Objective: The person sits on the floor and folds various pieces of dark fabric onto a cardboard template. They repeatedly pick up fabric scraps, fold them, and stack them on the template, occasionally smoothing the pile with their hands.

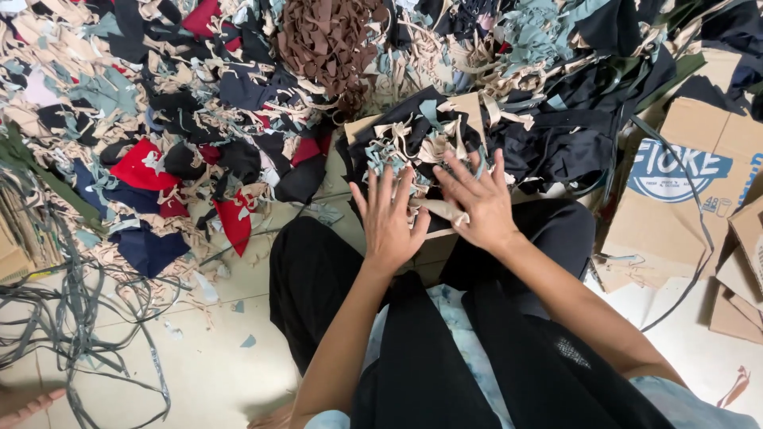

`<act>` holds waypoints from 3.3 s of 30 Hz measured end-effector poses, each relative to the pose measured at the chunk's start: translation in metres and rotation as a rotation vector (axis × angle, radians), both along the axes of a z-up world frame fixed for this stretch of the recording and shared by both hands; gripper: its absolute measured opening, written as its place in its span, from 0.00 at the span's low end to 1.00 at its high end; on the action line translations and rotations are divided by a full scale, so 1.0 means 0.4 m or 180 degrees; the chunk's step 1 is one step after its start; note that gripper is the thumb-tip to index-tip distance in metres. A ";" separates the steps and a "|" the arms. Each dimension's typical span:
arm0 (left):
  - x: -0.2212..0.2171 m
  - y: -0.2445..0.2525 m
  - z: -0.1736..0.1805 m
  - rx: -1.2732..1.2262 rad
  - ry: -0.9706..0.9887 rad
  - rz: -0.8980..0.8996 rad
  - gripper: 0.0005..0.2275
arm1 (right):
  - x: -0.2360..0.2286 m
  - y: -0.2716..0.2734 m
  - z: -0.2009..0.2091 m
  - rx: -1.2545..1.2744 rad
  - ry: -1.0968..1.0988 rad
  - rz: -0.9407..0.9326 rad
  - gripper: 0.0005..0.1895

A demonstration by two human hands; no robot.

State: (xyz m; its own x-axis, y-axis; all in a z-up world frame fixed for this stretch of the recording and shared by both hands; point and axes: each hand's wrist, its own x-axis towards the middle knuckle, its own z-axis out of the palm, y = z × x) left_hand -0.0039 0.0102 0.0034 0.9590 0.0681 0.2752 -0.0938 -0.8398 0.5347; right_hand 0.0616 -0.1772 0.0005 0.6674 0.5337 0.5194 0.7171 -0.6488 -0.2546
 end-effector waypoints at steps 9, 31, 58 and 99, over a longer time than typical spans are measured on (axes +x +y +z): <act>0.056 0.075 -0.038 -0.1102 -0.0766 0.0289 0.20 | 0.054 -0.042 0.043 0.1011 0.0502 -0.0295 0.17; 0.066 0.087 -0.065 -0.1396 -0.0242 0.0684 0.25 | 0.131 0.087 -0.017 0.0528 0.0481 0.0011 0.26; 0.069 0.031 0.008 0.0111 0.0372 -0.0067 0.47 | 0.175 0.133 -0.062 -0.0358 0.0900 -0.0460 0.24; 0.135 -0.018 -0.139 0.0829 -0.0609 0.0354 0.23 | 0.078 0.085 -0.121 -0.0460 0.0129 -0.0475 0.30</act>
State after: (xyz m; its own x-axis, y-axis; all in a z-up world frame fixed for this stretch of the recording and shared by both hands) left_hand 0.0500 0.0031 -0.0522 0.8789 0.0732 0.4713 -0.0718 -0.9566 0.2825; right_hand 0.0927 -0.1434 -0.0478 0.7633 0.4944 0.4158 0.6014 -0.7789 -0.1778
